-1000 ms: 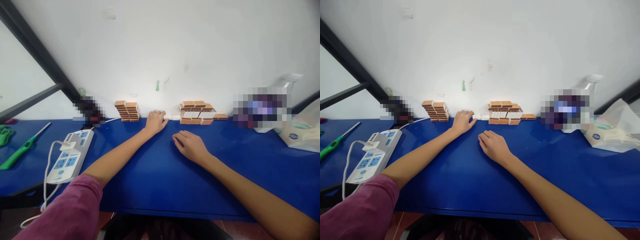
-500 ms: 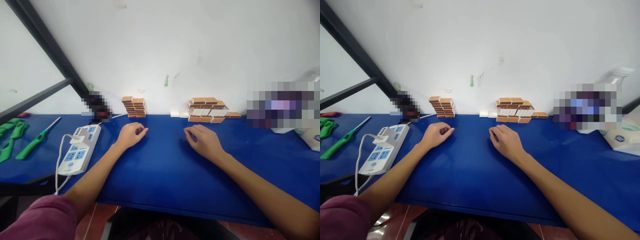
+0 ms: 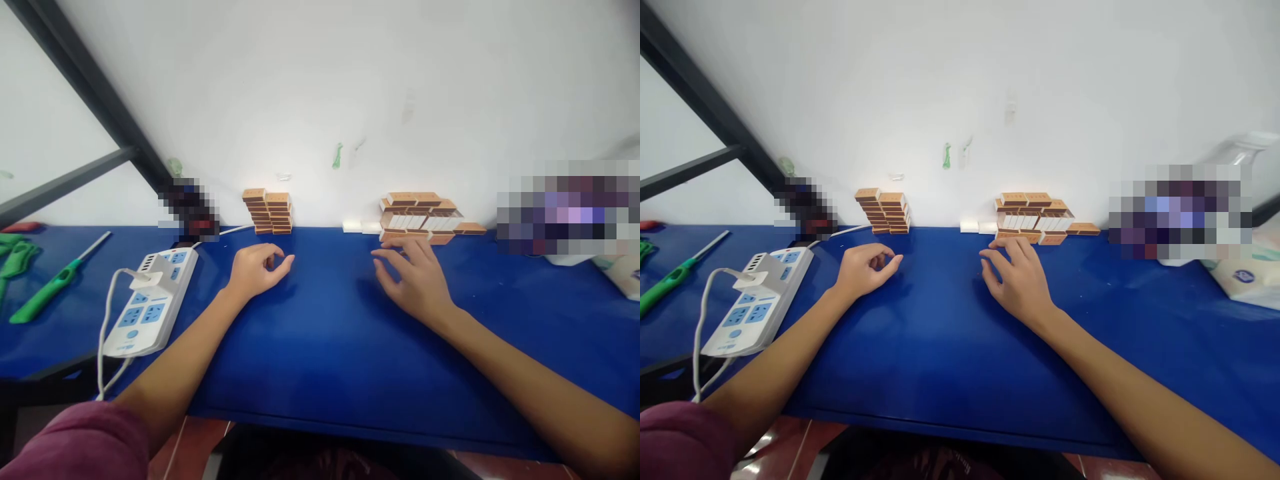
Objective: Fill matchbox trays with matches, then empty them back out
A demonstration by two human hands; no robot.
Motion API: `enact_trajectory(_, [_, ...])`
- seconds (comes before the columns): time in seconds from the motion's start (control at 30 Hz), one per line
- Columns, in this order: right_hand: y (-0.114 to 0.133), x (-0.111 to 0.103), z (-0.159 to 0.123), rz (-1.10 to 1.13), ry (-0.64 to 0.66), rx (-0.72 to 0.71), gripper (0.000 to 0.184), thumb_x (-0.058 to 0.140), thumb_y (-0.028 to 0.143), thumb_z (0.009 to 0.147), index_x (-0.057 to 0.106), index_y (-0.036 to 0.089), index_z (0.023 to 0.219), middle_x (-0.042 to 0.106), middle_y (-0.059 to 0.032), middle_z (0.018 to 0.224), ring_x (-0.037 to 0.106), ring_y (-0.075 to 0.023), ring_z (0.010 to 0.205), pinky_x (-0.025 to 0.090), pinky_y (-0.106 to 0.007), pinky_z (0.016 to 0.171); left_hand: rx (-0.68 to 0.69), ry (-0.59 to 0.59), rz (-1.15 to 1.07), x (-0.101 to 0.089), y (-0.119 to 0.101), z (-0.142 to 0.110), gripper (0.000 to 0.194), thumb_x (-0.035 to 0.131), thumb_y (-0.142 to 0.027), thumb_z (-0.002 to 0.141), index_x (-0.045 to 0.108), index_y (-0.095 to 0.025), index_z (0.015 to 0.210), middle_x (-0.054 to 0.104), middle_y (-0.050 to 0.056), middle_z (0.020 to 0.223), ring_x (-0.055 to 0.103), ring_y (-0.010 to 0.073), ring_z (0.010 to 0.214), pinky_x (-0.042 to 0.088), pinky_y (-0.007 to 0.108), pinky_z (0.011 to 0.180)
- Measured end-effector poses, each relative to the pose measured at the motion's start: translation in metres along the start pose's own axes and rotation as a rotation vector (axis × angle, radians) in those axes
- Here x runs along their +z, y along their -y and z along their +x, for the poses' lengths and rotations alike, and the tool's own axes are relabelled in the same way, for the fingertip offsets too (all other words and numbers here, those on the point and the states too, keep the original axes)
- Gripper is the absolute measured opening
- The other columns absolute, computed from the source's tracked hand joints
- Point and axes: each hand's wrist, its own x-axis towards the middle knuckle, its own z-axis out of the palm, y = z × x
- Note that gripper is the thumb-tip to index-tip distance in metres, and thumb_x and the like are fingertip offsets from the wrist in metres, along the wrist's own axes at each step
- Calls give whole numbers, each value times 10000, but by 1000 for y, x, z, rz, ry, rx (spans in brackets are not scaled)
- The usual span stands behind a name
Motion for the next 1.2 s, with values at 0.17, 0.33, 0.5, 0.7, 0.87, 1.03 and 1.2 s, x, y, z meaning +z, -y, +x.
enact_trajectory(0.17, [6, 0, 1, -60, -51, 31, 301, 644, 205, 925, 667, 237, 1224, 597, -161, 1323, 556, -369, 1252, 460, -586, 1034, 42, -12, 8, -2, -6, -1, 298, 619, -456, 938, 683, -209, 783, 589, -16, 600, 548, 138, 561, 439, 297, 578])
enact_trajectory(0.33, [12, 3, 0, -117, -92, 39, 501, 685, 242, 903, 539, 229, 1382, 457, -205, 1486, 449, -436, 1384, 401, -652, 1093, 57, -86, 31, -4, -8, 0, 252, 631, -424, 934, 683, -213, 806, 634, 5, 651, 582, 164, 634, 487, 317, 649])
enact_trajectory(0.5, [17, 4, -1, -63, -104, 50, 624, 684, 270, 906, 423, 255, 1473, 366, -211, 1546, 390, -459, 1434, 368, -695, 1114, 38, -156, -9, -7, -12, 1, 165, 673, -379, 917, 688, -217, 942, 702, 33, 803, 634, 202, 792, 540, 360, 804])
enact_trajectory(0.7, [44, 11, 3, 412, 44, 310, 672, 625, 422, 969, 334, 261, 1553, 384, -206, 1552, 417, -358, 1434, 524, -553, 1040, -398, -361, -229, -3, -1, 11, 399, 654, -472, 951, 585, -251, 1276, 615, 108, 1339, 566, 268, 1258, 507, 411, 1016])
enact_trajectory(0.87, [67, 43, 43, 922, 251, 680, 763, 594, 575, 950, 266, 347, 1601, 403, -151, 1586, 449, -310, 1446, 484, -521, 1099, -737, -326, -476, 4, 28, 38, 637, 541, -692, 953, 496, -269, 1427, 499, 140, 1489, 464, 321, 1419, 360, 505, 1191])
enact_trajectory(1.03, [86, 90, 103, 1118, 137, 853, 835, 661, 562, 861, 296, 363, 1586, 349, -101, 1631, 407, -279, 1467, 370, -510, 1200, -766, -342, -483, 9, 44, 57, 778, 443, -811, 925, 471, -262, 1475, 474, 149, 1530, 405, 328, 1478, 291, 489, 1240])
enact_trajectory(1.2, [104, 135, 122, 1083, 155, 866, 861, 662, 531, 838, 316, 287, 1587, 361, -118, 1619, 368, -274, 1492, 283, -472, 1255, -744, -344, -497, 14, 49, 59, 752, 401, -817, 937, 504, -287, 1460, 504, 124, 1512, 424, 309, 1463, 287, 468, 1239])
